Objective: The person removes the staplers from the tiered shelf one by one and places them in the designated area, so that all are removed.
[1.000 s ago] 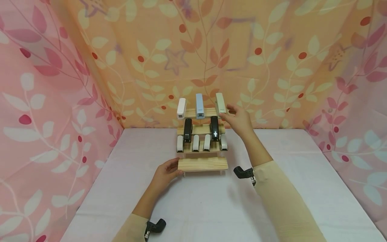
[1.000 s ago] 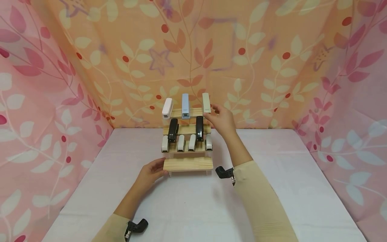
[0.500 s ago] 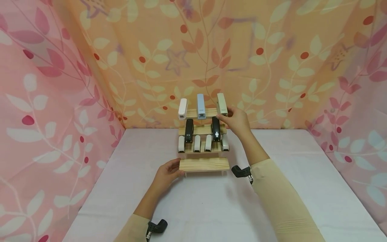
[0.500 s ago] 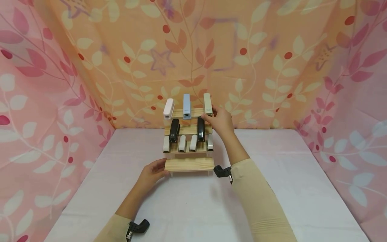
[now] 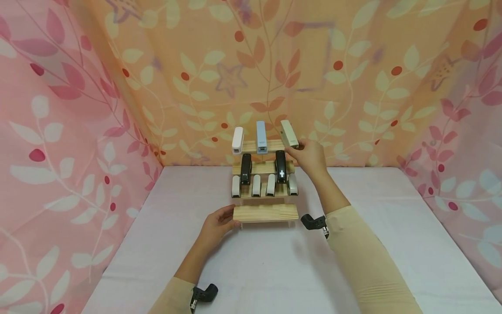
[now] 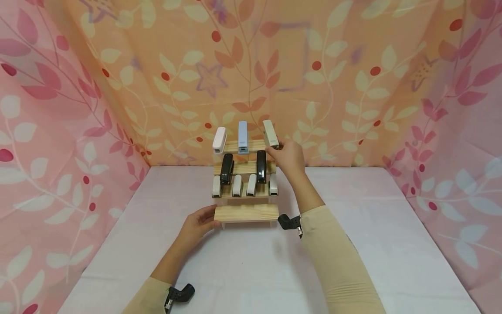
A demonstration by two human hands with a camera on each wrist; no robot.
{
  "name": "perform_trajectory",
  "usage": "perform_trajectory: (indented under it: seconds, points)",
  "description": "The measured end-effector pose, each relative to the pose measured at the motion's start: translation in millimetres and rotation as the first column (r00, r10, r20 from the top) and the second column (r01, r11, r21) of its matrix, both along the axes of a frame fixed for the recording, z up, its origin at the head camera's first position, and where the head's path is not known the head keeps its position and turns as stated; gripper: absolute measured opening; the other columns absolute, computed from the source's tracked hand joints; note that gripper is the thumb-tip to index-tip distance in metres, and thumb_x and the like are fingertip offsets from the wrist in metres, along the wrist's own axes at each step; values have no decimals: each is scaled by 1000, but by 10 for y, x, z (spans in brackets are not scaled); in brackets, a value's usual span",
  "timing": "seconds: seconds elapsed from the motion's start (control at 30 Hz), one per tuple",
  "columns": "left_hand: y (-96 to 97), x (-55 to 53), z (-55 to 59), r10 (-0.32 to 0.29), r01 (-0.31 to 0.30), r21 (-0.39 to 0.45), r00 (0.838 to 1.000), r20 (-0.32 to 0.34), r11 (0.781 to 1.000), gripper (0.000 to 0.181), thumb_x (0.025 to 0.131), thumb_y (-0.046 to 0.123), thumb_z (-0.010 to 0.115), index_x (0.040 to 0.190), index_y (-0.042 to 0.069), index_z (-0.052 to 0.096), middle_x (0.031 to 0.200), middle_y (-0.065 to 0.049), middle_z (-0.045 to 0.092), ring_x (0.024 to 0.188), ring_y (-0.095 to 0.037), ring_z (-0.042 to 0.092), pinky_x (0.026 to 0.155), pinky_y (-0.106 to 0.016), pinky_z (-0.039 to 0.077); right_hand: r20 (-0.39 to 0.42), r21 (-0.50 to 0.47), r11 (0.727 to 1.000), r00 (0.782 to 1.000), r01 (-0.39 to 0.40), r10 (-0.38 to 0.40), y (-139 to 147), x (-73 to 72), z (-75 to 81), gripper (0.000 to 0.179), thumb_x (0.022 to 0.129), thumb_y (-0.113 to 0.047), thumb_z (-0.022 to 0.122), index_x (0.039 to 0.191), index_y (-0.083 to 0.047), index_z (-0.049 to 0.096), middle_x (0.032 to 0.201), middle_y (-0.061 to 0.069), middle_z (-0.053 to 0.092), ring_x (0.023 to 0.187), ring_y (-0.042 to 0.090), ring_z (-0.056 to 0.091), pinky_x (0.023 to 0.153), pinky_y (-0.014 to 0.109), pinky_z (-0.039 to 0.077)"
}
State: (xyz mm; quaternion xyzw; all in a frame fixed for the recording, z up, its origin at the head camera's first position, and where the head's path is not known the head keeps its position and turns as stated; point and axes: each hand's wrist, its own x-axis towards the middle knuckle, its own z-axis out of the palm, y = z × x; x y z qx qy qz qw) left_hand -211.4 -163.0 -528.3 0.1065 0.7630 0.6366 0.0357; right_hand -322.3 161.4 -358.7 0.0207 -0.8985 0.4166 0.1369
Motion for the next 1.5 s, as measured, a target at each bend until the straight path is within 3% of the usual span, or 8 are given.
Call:
perform_trajectory:
  seconds: [0.23,0.37,0.57,0.83,0.93,1.1,1.33,1.5]
  points:
    - [15,-12,-6,4,-4,-26,1000,-24,1000,68,86,25,85,144,3,57,142,-15,61,132,-31,59,108,-33,52,-57,-48,998,998,37,-40,74,-10,-5,44,94,-36,74,125,-4,72,97,13,79,93,26,73,57,26,50]
    - [15,-32,-42,2,-4,-39,1000,-31,999,68,84,27,86,143,5,58,142,-13,62,131,-29,60,108,-35,52,-93,-29,998,994,58,-61,112,24,20,46,93,-35,76,124,-2,72,103,18,77,95,29,74,60,28,55]
    - [30,-31,-30,3,-4,-34,1000,-27,999,68,84,27,86,142,6,59,142,-13,62,131,-29,61,108,-37,53,-93,-26,998,994,54,-56,217,135,95,46,94,-36,74,124,-1,72,107,19,76,95,29,73,59,24,52]
    - [32,-30,-28,3,-5,-46,999,-49,999,68,84,28,85,143,5,58,141,-14,63,130,-30,61,107,-35,53,-105,-46,997,992,67,-72,415,312,149,52,94,-38,73,128,0,70,114,20,75,105,31,74,80,42,62]
    - [34,-26,-29,10,-13,-54,999,-46,998,68,84,28,85,143,6,58,140,-14,63,129,-29,62,106,-34,54,-110,-42,996,990,81,-85,487,392,145,47,93,-38,73,123,-3,73,109,19,76,100,28,74,75,34,60]
    - [29,-15,-24,30,-31,-47,999,-26,998,69,83,27,87,143,7,59,139,-13,64,129,-29,62,105,-33,54,-98,-65,995,992,76,-82,587,516,103,45,94,-36,73,125,-3,73,110,19,76,99,26,73,71,20,56]
    - [16,-3,-13,35,-36,-49,999,-24,998,69,83,27,87,143,7,59,140,-12,63,129,-28,62,105,-30,54,-98,-80,992,989,100,-108,706,678,-26,53,95,-39,72,130,1,69,112,21,75,105,30,73,83,37,62]
    - [8,-1,-14,28,-29,-47,999,-28,998,69,84,26,86,143,5,58,142,-13,62,130,-29,61,106,-31,54,-95,-78,987,984,142,-149,766,788,-171,55,94,-44,74,128,-2,71,109,18,76,102,28,75,75,22,60]
